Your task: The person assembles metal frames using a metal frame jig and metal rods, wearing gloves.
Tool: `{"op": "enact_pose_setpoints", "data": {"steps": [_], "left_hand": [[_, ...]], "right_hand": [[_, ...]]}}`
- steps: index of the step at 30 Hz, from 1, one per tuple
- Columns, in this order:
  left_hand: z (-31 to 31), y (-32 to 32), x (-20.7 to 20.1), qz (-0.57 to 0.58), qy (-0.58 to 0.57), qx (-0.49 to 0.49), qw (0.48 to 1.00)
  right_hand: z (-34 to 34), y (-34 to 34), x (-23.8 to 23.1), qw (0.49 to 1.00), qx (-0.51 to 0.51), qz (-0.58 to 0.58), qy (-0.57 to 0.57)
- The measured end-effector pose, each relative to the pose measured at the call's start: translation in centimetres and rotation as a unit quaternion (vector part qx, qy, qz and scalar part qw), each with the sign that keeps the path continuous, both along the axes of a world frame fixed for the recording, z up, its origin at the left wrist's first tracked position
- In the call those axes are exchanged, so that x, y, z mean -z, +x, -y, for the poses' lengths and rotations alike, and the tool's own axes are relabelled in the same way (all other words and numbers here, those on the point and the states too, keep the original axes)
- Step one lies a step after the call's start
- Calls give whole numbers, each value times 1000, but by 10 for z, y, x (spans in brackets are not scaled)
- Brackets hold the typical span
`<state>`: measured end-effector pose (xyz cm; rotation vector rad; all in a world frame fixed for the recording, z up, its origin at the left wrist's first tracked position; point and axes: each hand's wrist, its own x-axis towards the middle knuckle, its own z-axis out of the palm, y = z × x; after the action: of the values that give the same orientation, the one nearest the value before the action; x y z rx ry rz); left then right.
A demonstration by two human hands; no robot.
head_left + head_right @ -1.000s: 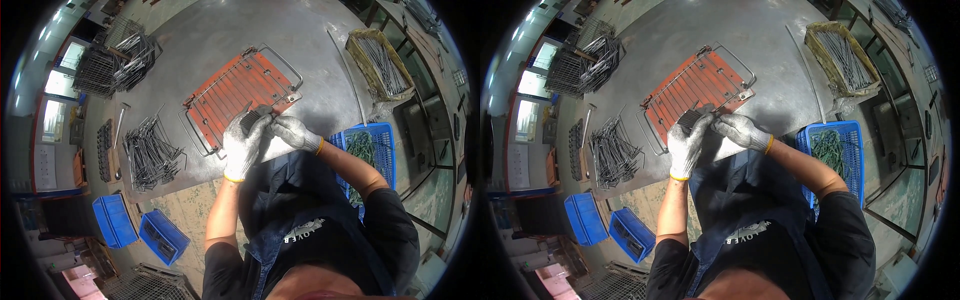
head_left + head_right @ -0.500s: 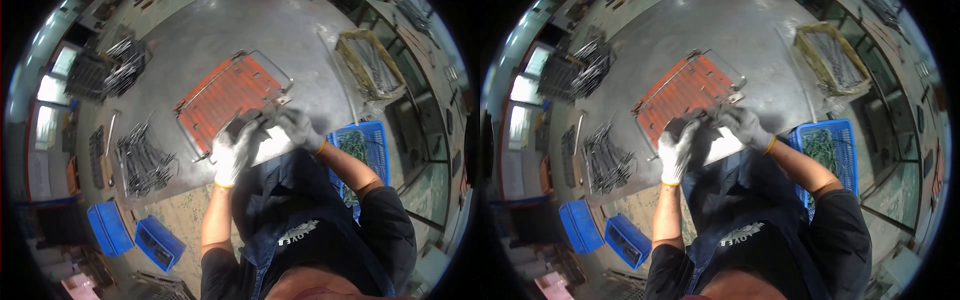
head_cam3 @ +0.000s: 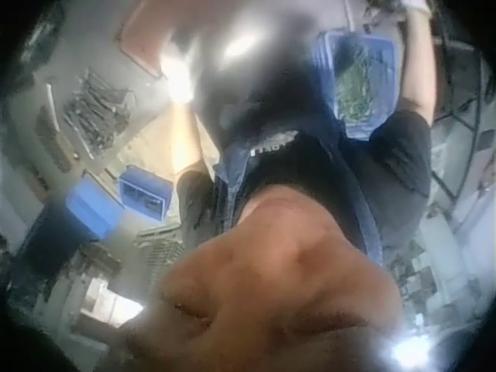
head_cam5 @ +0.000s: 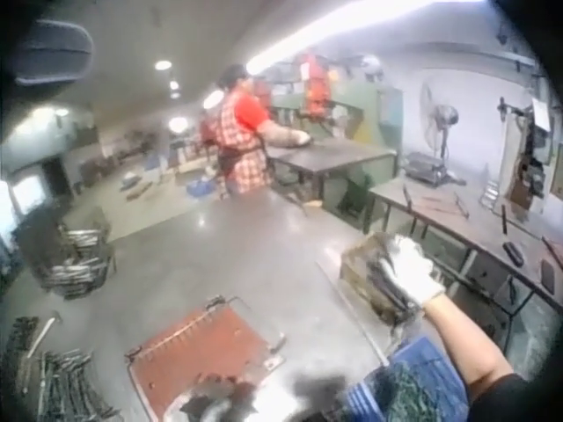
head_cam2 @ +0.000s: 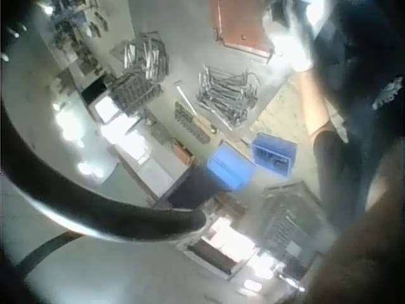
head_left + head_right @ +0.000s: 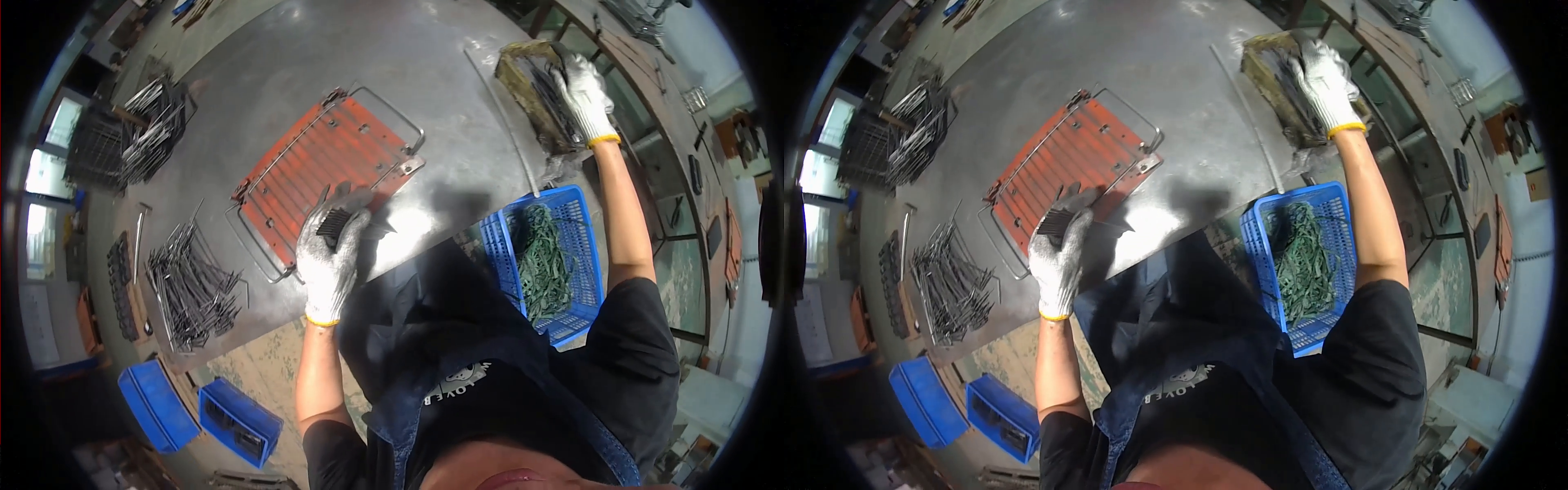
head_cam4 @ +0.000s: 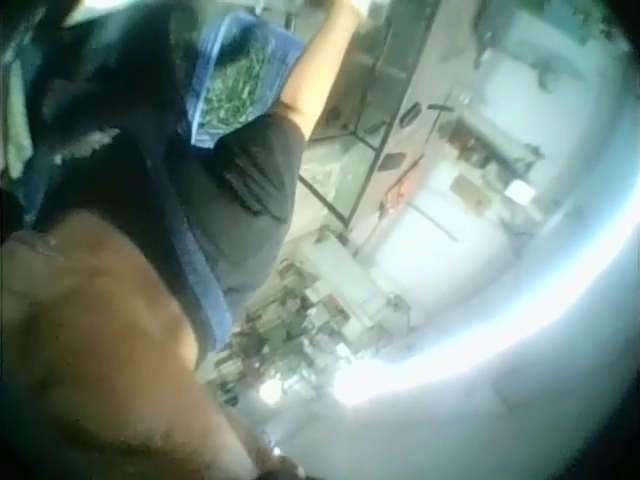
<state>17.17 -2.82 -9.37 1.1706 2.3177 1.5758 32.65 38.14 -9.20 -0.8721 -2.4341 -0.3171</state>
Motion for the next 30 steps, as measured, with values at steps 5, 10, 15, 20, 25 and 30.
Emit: {"op": "enact_pose_setpoints", "data": {"steps": [5,10,15,20,25,30], "left_hand": [[1,0,12,-49,-14,3,999],[-7,10,-3,-86,-42,51,994],[3,-6,-3,-7,9,132,991],[-4,-9,12,0,-76,145,987],[-30,-29,-8,509,89,-14,856],[-49,-90,33,635,207,12,744]], "right_hand": [[164,-41,-1,911,-381,155,12],[235,-72,64,741,-587,69,-319],[251,-91,80,736,-594,-59,-319],[250,-88,124,748,-567,-70,-337],[250,-98,78,408,-397,71,-819],[248,-128,62,306,-293,-23,-905]]}}
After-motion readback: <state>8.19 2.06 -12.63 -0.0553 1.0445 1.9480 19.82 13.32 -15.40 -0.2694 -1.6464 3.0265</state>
